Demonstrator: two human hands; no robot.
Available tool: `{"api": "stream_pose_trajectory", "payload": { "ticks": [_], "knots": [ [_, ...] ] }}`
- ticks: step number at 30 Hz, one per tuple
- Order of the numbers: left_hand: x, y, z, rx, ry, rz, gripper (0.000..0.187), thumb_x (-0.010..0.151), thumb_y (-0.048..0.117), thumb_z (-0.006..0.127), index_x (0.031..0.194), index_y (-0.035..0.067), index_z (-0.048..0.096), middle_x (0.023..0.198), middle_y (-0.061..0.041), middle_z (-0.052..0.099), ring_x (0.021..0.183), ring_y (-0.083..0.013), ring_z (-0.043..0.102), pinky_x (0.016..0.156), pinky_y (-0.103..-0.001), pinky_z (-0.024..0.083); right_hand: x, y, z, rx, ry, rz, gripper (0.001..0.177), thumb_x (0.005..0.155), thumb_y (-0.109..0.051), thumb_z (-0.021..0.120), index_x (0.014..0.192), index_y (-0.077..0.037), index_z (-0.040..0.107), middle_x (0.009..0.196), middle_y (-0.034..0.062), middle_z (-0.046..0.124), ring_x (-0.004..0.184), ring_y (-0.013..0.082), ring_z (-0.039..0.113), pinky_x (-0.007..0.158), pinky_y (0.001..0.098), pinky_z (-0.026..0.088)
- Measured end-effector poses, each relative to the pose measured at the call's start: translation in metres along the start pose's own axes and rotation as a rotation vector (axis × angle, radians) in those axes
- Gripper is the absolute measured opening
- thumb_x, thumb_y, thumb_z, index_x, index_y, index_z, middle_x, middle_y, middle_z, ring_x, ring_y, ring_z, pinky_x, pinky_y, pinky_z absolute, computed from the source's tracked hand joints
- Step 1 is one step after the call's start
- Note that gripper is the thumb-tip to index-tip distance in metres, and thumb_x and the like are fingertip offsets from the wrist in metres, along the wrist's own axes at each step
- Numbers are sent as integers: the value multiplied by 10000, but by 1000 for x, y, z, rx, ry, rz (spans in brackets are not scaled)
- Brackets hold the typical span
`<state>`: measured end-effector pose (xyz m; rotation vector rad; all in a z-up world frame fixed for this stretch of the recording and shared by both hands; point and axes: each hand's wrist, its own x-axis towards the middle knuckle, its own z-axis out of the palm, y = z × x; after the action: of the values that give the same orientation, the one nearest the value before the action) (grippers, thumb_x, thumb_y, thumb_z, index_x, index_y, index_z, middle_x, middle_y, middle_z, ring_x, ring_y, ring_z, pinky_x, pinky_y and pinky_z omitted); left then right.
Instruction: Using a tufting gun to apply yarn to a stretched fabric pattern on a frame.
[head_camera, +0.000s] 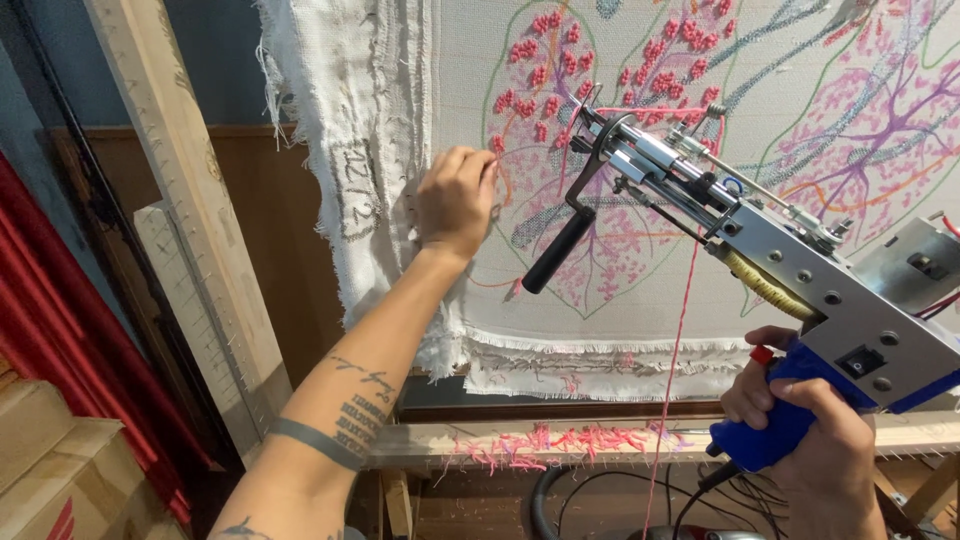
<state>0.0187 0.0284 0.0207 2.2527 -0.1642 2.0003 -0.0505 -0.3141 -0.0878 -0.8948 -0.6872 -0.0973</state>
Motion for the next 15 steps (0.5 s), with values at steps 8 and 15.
{"api": "stream_pose_trajectory", "payload": {
  "ticks": [8, 15],
  "knots": [
    [-13, 7, 6, -131, -70, 341, 212, 954, 179, 427, 829, 64, 554, 765, -49, 563, 614, -125, 487, 552, -221, 439, -1, -2, 3, -16, 11, -5, 444, 697, -109, 441, 1106, 51, 505, 571, 49, 412, 473, 127, 398, 486, 277, 301],
    [6, -2, 0, -84, 58, 100, 291, 755, 297, 734, 881, 113, 546, 818, -4, 540, 681, -113, 489, 634, -217, 461, -1, -4, 6, -75, 15, -34, 454, 688, -124, 446, 1098, 63, 502, 558, 38, 405, 458, 118, 395, 476, 274, 295]
  ]
}}
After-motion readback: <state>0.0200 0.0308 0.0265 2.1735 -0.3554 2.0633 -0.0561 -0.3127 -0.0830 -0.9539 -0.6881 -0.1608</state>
